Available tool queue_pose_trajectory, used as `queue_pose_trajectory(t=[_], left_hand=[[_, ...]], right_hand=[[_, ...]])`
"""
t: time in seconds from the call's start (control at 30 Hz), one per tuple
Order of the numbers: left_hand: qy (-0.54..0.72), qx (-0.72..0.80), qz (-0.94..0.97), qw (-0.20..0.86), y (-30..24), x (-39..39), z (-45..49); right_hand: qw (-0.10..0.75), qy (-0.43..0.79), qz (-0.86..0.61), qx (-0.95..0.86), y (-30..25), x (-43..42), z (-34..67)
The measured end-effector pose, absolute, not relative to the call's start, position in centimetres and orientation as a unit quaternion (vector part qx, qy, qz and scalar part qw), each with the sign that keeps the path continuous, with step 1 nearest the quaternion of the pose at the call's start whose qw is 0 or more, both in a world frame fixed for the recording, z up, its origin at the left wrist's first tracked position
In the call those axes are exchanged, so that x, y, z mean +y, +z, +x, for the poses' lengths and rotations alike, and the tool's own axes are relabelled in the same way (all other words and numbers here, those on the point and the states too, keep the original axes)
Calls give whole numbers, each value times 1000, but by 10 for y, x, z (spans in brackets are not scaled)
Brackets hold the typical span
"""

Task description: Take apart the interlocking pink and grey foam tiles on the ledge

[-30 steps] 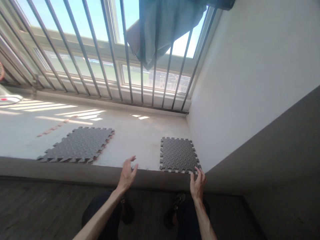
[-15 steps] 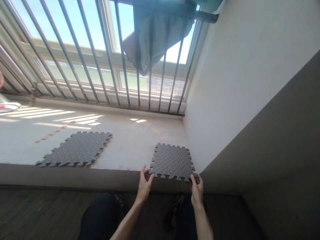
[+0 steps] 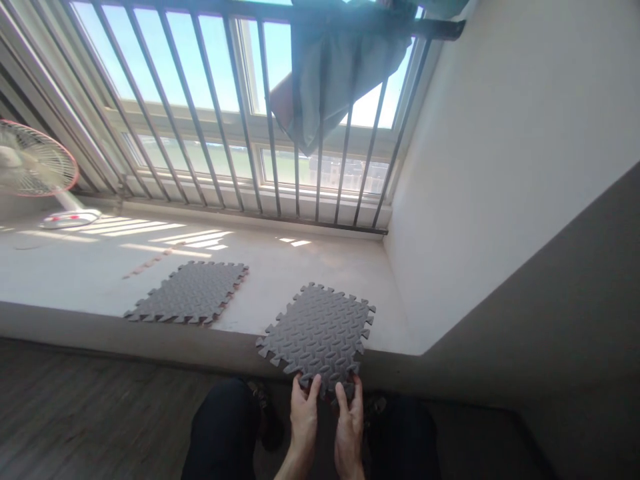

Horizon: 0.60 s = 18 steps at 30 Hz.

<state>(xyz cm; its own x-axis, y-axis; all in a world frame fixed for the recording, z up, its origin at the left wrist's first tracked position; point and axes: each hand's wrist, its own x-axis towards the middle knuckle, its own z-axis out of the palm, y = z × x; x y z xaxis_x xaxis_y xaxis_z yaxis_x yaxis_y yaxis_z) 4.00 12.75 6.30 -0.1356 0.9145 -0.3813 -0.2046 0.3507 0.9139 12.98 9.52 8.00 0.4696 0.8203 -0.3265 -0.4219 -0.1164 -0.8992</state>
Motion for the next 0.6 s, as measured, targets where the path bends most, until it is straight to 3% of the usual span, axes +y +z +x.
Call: queue_pose_trajectory(t=[0.2,0.37,0.6], left_hand=[[560,635,344,405,90,211,-48],[588,722,262,252,135,309,-181],[595,745,214,215,165,358,-301]], right_hand=[[590,557,-507,-292,82,102,113],[552,543,-567,-281,41,81,139],[545,489,-635,-247,-21,44,151]])
